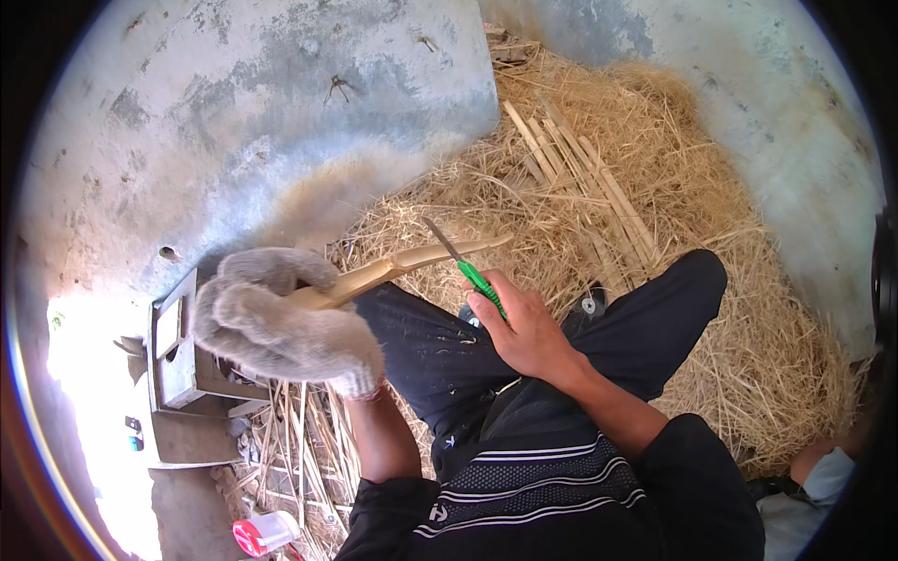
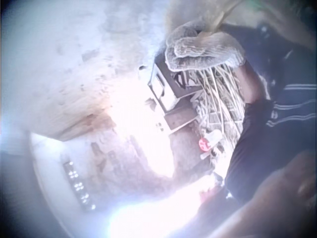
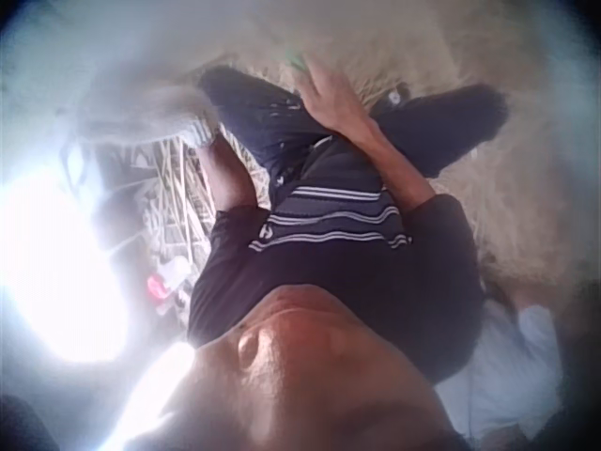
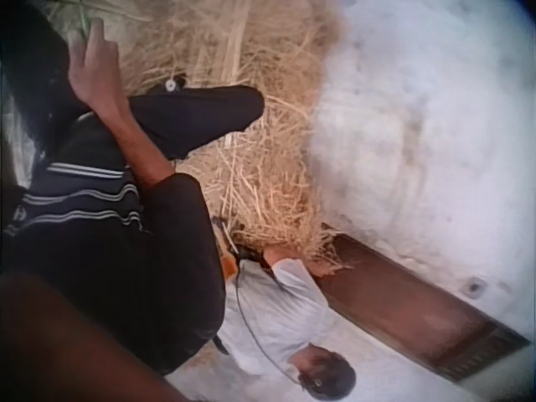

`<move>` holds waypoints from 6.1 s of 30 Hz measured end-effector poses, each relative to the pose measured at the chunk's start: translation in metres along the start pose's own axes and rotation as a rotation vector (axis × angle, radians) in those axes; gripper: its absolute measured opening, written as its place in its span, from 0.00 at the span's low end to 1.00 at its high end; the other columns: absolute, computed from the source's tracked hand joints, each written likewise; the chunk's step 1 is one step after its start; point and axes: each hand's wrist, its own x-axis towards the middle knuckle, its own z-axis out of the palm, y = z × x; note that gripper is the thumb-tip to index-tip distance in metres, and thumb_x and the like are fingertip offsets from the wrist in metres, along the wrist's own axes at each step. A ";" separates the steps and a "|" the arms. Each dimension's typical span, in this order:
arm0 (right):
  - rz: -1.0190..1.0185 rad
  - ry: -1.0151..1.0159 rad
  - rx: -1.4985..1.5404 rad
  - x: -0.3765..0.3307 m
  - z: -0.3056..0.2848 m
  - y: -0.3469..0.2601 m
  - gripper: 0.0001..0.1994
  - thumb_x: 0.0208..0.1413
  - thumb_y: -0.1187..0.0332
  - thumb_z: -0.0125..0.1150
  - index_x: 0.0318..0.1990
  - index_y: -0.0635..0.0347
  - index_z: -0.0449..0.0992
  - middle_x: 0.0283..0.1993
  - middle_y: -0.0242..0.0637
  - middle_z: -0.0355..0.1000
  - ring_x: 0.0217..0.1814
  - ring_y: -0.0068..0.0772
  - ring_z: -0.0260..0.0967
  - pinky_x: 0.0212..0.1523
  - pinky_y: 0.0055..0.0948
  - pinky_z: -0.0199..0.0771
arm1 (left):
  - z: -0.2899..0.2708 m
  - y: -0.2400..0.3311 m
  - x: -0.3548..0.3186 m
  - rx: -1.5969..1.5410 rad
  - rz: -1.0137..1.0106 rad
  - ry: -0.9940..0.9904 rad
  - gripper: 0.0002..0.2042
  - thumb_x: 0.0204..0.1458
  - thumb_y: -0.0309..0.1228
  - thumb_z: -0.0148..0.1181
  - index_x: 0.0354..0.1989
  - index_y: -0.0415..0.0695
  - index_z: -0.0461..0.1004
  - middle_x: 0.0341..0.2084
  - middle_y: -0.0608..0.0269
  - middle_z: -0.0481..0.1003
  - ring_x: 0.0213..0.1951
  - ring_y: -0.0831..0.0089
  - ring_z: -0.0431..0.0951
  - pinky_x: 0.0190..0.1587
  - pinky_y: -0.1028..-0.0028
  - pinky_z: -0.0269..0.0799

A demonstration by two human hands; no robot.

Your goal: The person sits on a straw-covered floor and uses a green-handled knife to shave the outer layer off a long bamboo stick. They hold the stick with a gloved left hand and scrape along its length with the knife in their right hand, producing thin shavings that fall onto the straw.

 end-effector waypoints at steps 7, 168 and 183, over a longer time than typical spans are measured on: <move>0.039 -0.114 -0.057 0.006 0.011 -0.004 0.12 0.66 0.62 0.49 0.43 0.65 0.66 0.18 0.54 0.67 0.22 0.59 0.68 0.25 0.50 0.63 | -0.015 -0.015 -0.014 -0.038 -0.205 -0.093 0.24 0.64 0.54 0.42 0.24 0.47 0.59 0.15 0.69 0.57 0.16 0.77 0.58 0.19 0.75 0.59; 0.078 -0.109 0.030 0.013 -0.016 0.013 0.18 0.66 0.59 0.47 0.53 0.65 0.65 0.19 0.53 0.68 0.21 0.56 0.69 0.24 0.48 0.64 | -0.014 -0.034 -0.033 -0.664 -0.430 -0.555 0.21 0.59 0.41 0.47 0.14 0.52 0.54 0.08 0.70 0.51 0.12 0.76 0.46 0.18 0.73 0.47; -0.048 0.062 -0.248 0.009 0.017 0.009 0.10 0.63 0.65 0.50 0.42 0.64 0.63 0.15 0.51 0.68 0.19 0.59 0.70 0.21 0.51 0.69 | -0.025 -0.045 -0.040 -0.647 -0.362 -0.548 0.20 0.59 0.43 0.47 0.18 0.46 0.60 0.11 0.62 0.63 0.12 0.69 0.59 0.19 0.67 0.60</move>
